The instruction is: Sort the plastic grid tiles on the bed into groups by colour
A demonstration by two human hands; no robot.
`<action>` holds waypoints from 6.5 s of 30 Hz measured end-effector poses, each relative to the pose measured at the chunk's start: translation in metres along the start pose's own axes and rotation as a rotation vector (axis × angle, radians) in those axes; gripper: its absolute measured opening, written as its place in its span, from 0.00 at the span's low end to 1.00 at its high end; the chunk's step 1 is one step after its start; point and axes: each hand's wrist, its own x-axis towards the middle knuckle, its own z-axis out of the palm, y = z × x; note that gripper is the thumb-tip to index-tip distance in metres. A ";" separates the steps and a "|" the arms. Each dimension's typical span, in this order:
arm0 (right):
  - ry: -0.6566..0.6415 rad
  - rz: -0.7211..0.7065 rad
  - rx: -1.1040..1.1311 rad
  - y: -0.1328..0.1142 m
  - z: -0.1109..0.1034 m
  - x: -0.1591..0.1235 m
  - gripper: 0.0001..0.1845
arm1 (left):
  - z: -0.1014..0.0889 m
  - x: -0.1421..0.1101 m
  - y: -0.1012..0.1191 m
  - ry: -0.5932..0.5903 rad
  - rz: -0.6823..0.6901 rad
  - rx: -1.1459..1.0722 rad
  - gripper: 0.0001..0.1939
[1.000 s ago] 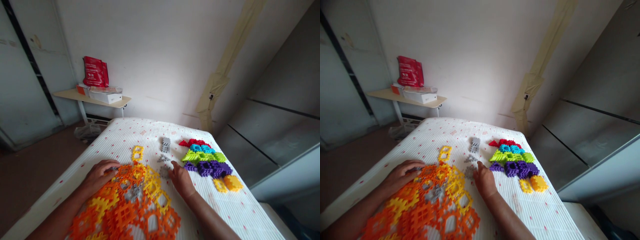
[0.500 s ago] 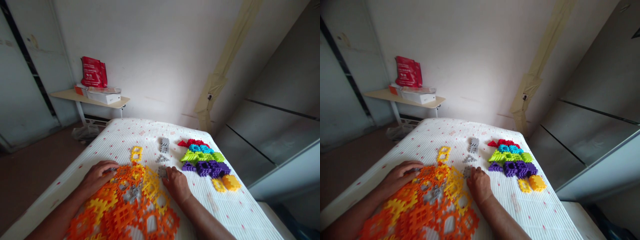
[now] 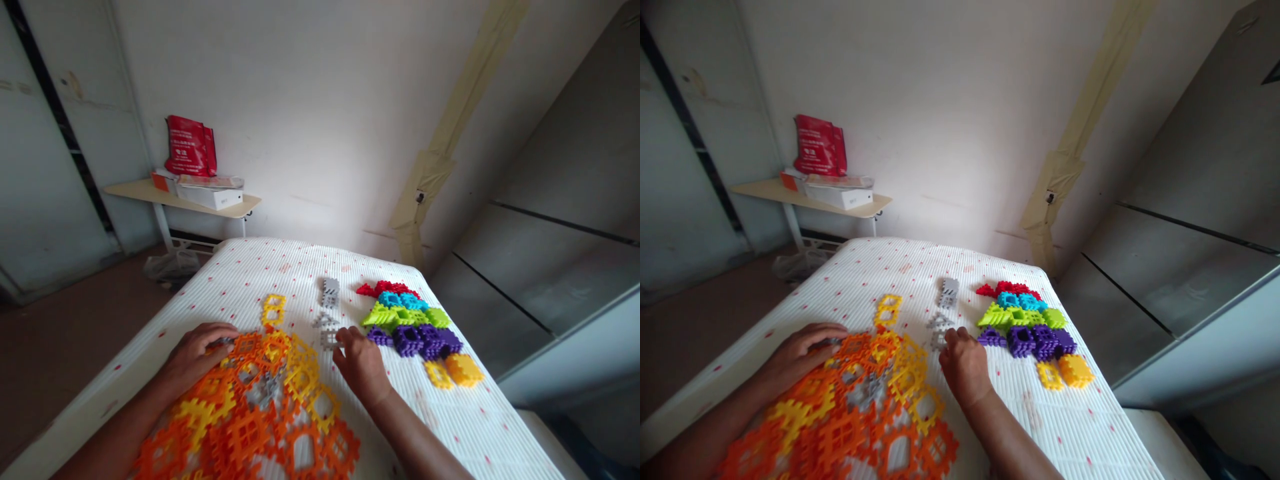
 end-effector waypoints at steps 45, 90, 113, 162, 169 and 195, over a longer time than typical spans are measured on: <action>0.028 0.265 0.062 0.014 0.045 0.090 0.16 | 0.004 0.000 -0.011 0.003 0.010 0.001 0.17; -0.187 -0.395 0.199 -0.074 0.020 0.025 0.26 | -0.004 -0.003 0.003 0.120 -0.190 -0.246 0.15; -0.249 -0.515 0.402 -0.070 -0.010 0.011 0.15 | -0.033 -0.011 -0.014 -0.005 -0.277 -0.167 0.22; -0.068 0.003 -0.030 0.009 0.014 0.056 0.18 | -0.014 -0.015 0.036 0.398 0.126 0.064 0.11; -0.058 -0.001 -0.040 0.011 0.020 0.058 0.17 | -0.022 -0.015 0.024 0.427 0.018 0.028 0.12; -0.053 -0.025 -0.060 0.009 0.031 0.062 0.17 | -0.016 -0.015 0.015 0.391 0.035 0.026 0.11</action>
